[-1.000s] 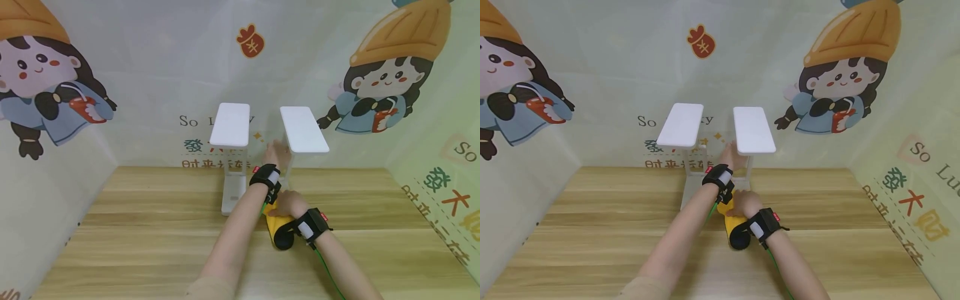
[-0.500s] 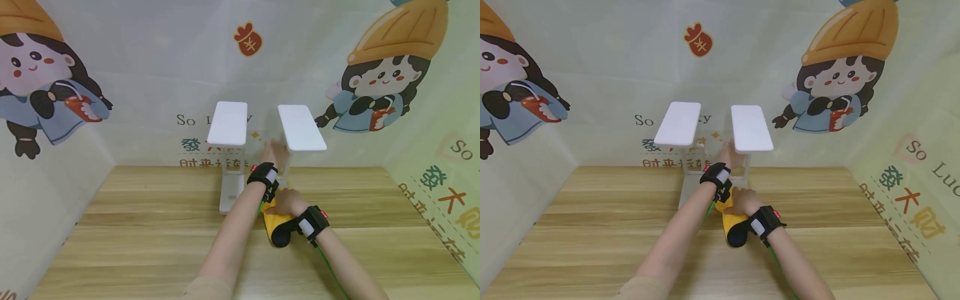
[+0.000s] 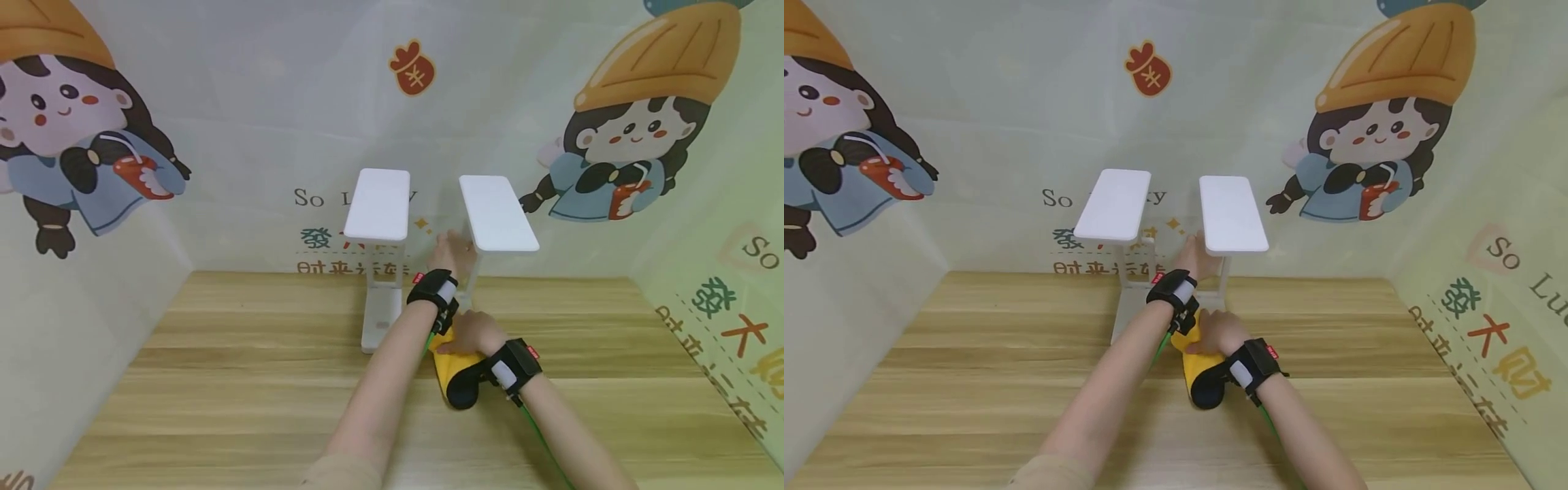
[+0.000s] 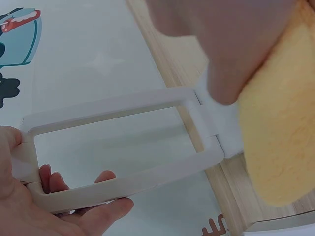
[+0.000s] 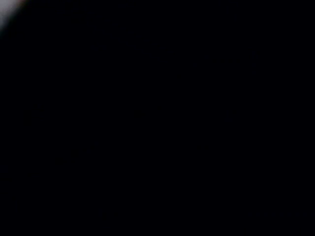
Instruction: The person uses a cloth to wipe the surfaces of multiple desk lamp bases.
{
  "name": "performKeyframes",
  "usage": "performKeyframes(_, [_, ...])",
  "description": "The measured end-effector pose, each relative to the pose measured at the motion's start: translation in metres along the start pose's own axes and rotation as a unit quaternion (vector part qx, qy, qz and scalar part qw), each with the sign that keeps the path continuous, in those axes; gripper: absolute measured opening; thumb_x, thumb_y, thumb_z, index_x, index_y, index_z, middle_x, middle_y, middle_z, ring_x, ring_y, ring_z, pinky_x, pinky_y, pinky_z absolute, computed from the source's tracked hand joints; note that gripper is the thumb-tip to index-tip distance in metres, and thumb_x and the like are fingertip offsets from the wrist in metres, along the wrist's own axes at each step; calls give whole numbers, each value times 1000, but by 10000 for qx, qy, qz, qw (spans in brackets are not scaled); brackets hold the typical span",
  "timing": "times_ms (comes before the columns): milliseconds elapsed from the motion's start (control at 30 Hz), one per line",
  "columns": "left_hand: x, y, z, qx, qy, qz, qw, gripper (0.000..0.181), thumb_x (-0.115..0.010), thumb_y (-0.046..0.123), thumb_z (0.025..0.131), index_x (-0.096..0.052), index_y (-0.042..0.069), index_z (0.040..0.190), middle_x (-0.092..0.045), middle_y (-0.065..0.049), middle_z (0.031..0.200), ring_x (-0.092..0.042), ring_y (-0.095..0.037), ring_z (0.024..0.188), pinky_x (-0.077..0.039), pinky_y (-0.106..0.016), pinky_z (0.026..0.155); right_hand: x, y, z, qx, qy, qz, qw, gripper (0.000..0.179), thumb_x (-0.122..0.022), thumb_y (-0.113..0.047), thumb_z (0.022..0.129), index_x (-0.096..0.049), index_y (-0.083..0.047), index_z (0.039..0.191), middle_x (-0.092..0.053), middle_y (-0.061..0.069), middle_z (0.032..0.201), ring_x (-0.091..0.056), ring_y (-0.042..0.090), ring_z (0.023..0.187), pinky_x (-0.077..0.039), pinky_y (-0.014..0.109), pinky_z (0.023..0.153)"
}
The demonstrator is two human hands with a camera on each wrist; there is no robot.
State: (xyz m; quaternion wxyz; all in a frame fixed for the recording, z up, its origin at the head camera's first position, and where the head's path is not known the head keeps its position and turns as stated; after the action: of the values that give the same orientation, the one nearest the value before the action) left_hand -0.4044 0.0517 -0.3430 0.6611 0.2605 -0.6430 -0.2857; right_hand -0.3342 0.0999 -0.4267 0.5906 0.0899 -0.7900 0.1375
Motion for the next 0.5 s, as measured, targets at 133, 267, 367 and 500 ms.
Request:
performKeyframes(133, [2, 2, 0, -86, 3, -27, 10000, 49, -40, 34, 101, -40, 3, 139, -50, -17, 129, -61, -32, 104, -51, -42, 88, 11, 5, 7, 20, 843, 166, 9963, 39, -65, -33, 82, -69, 6, 85, -43, 1, 53, -41, 14, 50, -33, 24, 48])
performKeyframes(267, [5, 1, -1, -91, 96, -229, 9997, 49, -40, 33, 101, -40, 3, 139, -49, -17, 129, -60, -33, 106, -51, -44, 90, 10, 6, 8, 339, 1447, 280, 9885, 50, -63, -22, 81, -58, 11, 118, -34, -3, 48, -37, 13, 45, -31, 25, 46])
performKeyframes(367, [3, 0, -2, -55, 84, -278, 9996, 48, -41, 31, 101, -40, 2, 139, -50, -17, 128, -60, -32, 106, -50, -42, 90, 0, 4, 3, 343, 858, 251, 9954, 70, -67, -41, 84, -50, 10, 128, -56, 6, 63, -54, 19, 56, -45, 32, 54])
performKeyframes(500, [-1, 0, -1, -43, 48, -97, 9999, 49, -41, 32, 101, -41, 2, 139, -51, -17, 128, -61, -32, 104, -52, -41, 88, -2, 1, -4, 178, 280, 284, 9990, 63, -71, -52, 78, -63, 7, 98, -57, 8, 70, -53, 19, 61, -44, 31, 55])
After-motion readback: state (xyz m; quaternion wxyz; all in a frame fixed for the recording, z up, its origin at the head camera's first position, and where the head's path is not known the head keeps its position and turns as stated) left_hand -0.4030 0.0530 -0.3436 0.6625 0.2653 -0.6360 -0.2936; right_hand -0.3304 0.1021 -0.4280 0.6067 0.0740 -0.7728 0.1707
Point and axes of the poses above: each hand's wrist, its own z-axis towards the middle knuckle, its own x-axis out of the back of the hand, y = z × x, the point moved 7 cm from there along z, towards the middle knuckle
